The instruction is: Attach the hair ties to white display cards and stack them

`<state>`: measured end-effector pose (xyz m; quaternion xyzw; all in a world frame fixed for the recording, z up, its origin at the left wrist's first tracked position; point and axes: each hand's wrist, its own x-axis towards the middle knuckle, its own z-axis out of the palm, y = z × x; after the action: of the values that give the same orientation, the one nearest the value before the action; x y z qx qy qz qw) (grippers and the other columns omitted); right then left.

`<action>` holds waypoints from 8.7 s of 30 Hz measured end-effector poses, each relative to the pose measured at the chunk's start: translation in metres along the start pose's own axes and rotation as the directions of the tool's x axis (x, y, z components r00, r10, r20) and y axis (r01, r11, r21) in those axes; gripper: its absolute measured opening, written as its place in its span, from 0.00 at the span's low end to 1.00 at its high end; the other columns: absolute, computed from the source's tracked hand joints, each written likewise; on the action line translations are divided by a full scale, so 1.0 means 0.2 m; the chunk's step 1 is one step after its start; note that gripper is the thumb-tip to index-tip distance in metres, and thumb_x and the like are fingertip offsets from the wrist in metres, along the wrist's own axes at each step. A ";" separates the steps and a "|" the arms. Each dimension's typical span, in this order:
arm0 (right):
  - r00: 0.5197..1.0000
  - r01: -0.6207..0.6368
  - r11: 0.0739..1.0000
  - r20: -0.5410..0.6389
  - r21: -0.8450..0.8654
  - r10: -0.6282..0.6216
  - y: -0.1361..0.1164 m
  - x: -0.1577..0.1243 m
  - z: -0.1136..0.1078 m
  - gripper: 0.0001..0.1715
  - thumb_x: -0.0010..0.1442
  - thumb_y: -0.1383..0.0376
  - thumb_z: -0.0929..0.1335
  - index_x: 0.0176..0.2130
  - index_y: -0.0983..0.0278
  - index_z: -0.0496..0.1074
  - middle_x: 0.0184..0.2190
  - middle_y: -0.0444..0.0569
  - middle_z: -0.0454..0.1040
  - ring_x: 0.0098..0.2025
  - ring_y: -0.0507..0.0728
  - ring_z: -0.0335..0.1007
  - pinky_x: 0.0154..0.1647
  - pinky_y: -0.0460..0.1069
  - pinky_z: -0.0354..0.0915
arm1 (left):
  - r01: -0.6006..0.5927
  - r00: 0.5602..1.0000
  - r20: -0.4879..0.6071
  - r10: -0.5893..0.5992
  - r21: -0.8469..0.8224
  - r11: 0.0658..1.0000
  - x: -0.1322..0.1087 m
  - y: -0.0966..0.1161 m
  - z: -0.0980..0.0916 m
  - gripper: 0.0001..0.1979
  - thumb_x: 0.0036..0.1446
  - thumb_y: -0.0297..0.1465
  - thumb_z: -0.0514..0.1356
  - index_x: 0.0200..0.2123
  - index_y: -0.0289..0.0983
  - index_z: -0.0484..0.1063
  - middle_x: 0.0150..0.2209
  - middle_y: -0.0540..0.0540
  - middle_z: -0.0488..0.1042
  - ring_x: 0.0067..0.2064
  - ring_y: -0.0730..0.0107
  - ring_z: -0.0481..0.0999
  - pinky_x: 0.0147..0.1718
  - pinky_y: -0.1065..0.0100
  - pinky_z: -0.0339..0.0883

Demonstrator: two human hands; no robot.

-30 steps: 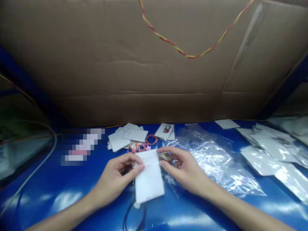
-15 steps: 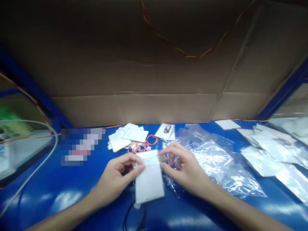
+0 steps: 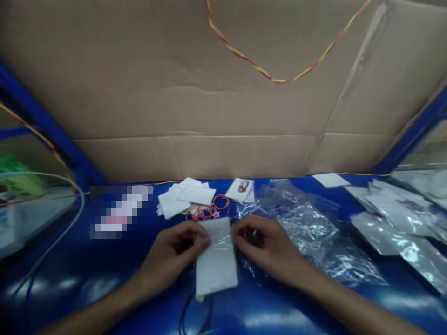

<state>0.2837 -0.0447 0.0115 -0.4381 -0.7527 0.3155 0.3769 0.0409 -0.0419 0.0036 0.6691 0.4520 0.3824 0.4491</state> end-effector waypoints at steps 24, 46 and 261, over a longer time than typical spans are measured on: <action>0.998 -0.038 0.999 0.048 0.036 0.037 0.01 -0.01 0.00 0.07 0.66 0.62 0.70 0.39 0.61 0.79 0.32 0.47 0.80 0.29 0.55 0.70 0.28 0.48 0.64 | 0.008 1.000 -0.007 -0.008 0.010 1.000 0.00 0.01 0.00 0.11 0.60 0.38 0.66 0.34 0.35 0.78 0.24 0.51 0.72 0.25 0.72 0.67 0.24 0.72 0.57; 0.992 -0.041 0.999 0.116 0.009 0.039 0.01 -0.02 0.00 0.07 0.66 0.64 0.69 0.38 0.61 0.79 0.30 0.45 0.78 0.29 0.54 0.68 0.29 0.47 0.62 | 0.031 0.999 0.019 -0.031 -0.012 0.999 0.00 0.00 0.01 0.11 0.60 0.39 0.66 0.35 0.36 0.77 0.24 0.51 0.72 0.25 0.71 0.67 0.24 0.71 0.56; 0.946 -0.085 0.903 -0.251 0.421 0.206 0.00 0.00 -0.04 0.18 0.59 0.59 0.77 0.49 0.59 0.83 0.29 0.47 0.82 0.24 0.53 0.74 0.25 0.49 0.76 | 0.047 0.998 -0.024 -0.054 -0.224 0.974 0.00 0.04 0.00 0.07 0.57 0.33 0.68 0.36 0.34 0.82 0.30 0.45 0.83 0.30 0.67 0.80 0.30 0.71 0.72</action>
<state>0.2895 -0.0440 0.0158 -0.4475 -0.5723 0.4245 0.5404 0.0432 -0.0436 0.0103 0.5970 0.4298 0.4291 0.5242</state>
